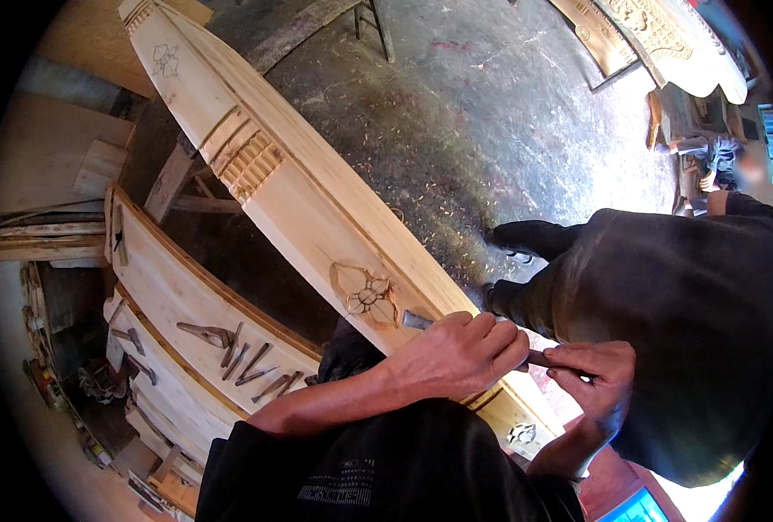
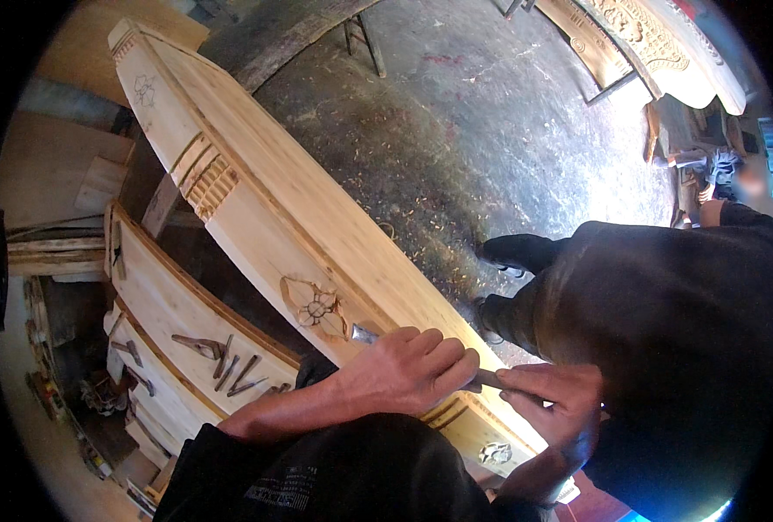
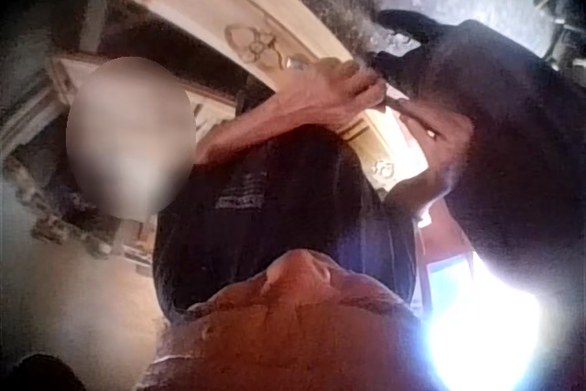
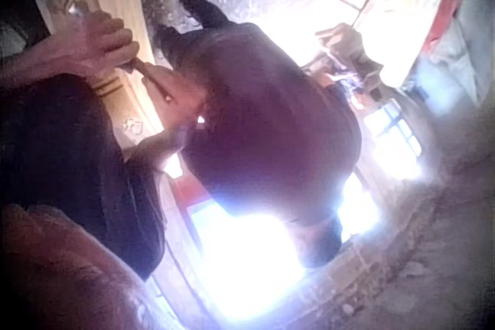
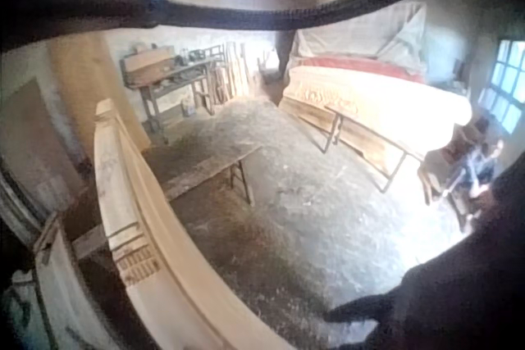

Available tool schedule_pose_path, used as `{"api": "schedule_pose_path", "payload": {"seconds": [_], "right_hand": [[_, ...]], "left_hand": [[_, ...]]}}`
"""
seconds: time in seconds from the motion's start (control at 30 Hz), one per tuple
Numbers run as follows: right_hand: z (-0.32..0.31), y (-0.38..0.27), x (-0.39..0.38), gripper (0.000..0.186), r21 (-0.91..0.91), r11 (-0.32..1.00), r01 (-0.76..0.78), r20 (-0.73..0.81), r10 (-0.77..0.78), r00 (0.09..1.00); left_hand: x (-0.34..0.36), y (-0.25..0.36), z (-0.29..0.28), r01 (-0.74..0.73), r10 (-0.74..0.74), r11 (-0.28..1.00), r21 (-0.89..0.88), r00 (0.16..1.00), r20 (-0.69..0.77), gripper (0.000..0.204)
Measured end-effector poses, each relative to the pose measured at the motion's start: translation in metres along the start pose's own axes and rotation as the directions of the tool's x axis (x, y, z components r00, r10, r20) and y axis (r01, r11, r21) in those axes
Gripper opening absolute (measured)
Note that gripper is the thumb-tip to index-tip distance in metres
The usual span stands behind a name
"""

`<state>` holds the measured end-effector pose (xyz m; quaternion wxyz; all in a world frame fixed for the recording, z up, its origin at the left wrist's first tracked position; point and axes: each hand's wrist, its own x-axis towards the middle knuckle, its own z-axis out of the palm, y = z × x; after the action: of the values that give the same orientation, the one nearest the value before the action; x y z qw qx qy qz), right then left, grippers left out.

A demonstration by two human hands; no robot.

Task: The person uses a chisel to carve detailed floral patterns into a long piece of light-colored wood, periodically wiping away wood shavings and checking the progress by hand.

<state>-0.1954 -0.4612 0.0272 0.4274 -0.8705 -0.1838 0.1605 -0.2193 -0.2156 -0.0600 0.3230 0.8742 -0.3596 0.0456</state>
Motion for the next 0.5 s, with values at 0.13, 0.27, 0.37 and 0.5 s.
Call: {"api": "schedule_pose_path", "payload": {"seconds": [0.13,0.27,0.37,0.5], "right_hand": [[-0.0027,0.0064,-0.0019,0.018,0.030,0.999,-0.037,0.031,0.036,0.999],[-0.0004,0.0010,0.0010,0.022,0.046,0.995,-0.084,0.012,0.083,0.996],[0.0008,0.0052,-0.0011,0.024,0.047,0.996,-0.071,0.000,0.071,0.997],[-0.0002,0.0052,-0.0014,0.026,0.051,0.997,-0.057,0.011,0.056,0.998]], "left_hand": [[0.0007,-0.0008,0.0000,-0.003,0.003,1.000,-0.020,1.000,-0.013,0.032],[0.0000,-0.0012,0.0005,0.007,-0.007,0.999,-0.039,1.000,-0.007,0.032],[-0.0003,-0.0007,0.0005,0.012,-0.013,0.999,-0.040,1.000,-0.017,0.031],[-0.0001,-0.0012,0.0011,0.011,-0.012,0.999,-0.049,1.000,-0.029,0.032]]}}
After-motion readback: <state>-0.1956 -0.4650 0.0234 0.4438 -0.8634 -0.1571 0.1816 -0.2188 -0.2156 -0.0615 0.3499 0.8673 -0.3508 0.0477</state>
